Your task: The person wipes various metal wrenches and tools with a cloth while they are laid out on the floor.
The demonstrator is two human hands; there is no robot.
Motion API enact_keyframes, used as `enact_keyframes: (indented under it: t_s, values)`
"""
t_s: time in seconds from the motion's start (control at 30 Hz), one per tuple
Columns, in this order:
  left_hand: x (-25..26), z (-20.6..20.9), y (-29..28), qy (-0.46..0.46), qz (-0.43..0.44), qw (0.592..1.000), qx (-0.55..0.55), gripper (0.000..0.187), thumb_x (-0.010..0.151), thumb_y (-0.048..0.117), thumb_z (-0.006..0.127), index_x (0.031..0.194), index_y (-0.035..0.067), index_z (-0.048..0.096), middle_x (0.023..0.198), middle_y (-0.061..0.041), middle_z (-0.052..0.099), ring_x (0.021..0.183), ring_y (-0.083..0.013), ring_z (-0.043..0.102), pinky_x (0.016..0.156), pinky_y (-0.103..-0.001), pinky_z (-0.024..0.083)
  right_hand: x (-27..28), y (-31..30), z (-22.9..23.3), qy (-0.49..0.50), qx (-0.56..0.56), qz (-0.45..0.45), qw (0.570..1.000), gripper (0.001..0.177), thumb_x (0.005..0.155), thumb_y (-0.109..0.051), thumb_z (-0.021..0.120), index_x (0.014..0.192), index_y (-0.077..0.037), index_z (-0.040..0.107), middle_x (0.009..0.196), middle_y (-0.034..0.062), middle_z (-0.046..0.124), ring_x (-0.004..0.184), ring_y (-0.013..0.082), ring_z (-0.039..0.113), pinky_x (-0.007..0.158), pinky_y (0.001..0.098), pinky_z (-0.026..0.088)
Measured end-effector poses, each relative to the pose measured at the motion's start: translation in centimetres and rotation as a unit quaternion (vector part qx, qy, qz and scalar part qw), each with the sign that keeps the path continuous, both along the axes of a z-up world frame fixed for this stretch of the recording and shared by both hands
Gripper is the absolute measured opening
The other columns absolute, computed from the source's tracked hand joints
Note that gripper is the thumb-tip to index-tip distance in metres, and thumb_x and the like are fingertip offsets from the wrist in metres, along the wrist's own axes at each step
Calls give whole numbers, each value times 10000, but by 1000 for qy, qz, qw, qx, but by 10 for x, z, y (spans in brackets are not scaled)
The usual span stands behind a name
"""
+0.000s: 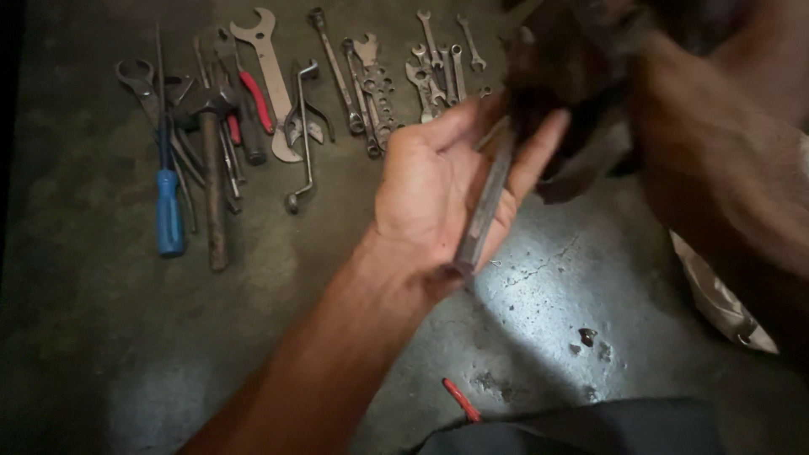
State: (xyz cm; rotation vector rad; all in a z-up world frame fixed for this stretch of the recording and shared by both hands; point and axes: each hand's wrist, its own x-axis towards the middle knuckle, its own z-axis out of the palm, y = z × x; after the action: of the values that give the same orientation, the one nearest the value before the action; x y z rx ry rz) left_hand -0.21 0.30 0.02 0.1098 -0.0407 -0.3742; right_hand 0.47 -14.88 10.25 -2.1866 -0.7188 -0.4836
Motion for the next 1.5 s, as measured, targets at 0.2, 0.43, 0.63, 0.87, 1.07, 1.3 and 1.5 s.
enact_keyframes:
  t_s: [0.2, 0.43, 0.63, 0.87, 1.07, 1.3, 1.5]
  values:
    - [-2, -26, 8, -162, -21, 982, -97, 332, 1225, 235, 471, 1281, -79, 565, 1203, -210, 662, 978, -275, 696, 762, -350, 640, -28, 18, -8, -37, -41, 121, 991, 504, 843, 23, 630, 1319, 34, 467, 1220, 241, 579, 1149, 316, 659, 928, 376, 642]
    - [3, -10, 3, 123, -7, 988, 89, 222, 1028, 124, 449, 1183, 17, 567, 1042, -99, 658, 827, -166, 697, 714, -298, 651, 10, -2, -39, -133, -46, 119, 983, 439, 963, 83, 633, 1351, 39, 433, 1243, 222, 593, 1189, 318, 675, 1022, 431, 644]
    - [-18, 18, -8, -18, -24, 987, 158, 593, 974, -71, 524, 1544, -36, 365, 1420, -188, 543, 1275, -234, 607, 1107, -287, 533, 50, -27, -33, -52, -55, 57, 995, 251, 1053, 18, 661, 1277, 35, 548, 1178, 203, 695, 1025, 309, 761, 852, 375, 661]
    - [-9, 19, 16, -86, -14, 991, 105, 637, 1018, -55, 507, 1618, -37, 293, 1582, -210, 441, 1452, -262, 471, 1140, -240, 474, 30, -73, -61, 295, -3, -115, 949, 452, 984, -133, 694, 1369, -18, 489, 1130, 227, 676, 712, 365, 739, 522, 462, 607]
    - [-6, 8, 21, -57, 1, 991, 117, 559, 1053, 39, 521, 1583, -22, 355, 1520, -153, 512, 1429, -227, 493, 1046, -182, 506, 33, -66, -110, 292, -334, 43, 895, 839, 914, -453, 740, 1495, 16, 356, 1422, 293, 507, 1283, 488, 542, 924, 606, 489]
    - [0, -11, 22, 6, 40, 988, 147, 590, 1019, 33, 478, 1559, 35, 242, 1505, -186, 503, 1446, -288, 462, 1177, -316, 459, 12, -19, -57, 278, -333, -27, 901, 632, 934, -547, 618, 1393, -113, 591, 1377, 183, 608, 1183, 367, 649, 916, 519, 569]
    - [19, -33, 28, -35, 78, 981, 172, 639, 1047, 70, 469, 1622, 6, 196, 1562, -183, 473, 1529, -284, 359, 1244, -343, 354, -5, 22, -51, 348, -108, -60, 929, 414, 963, -397, 634, 1156, -32, 635, 1077, 141, 764, 808, 220, 806, 639, 348, 659]
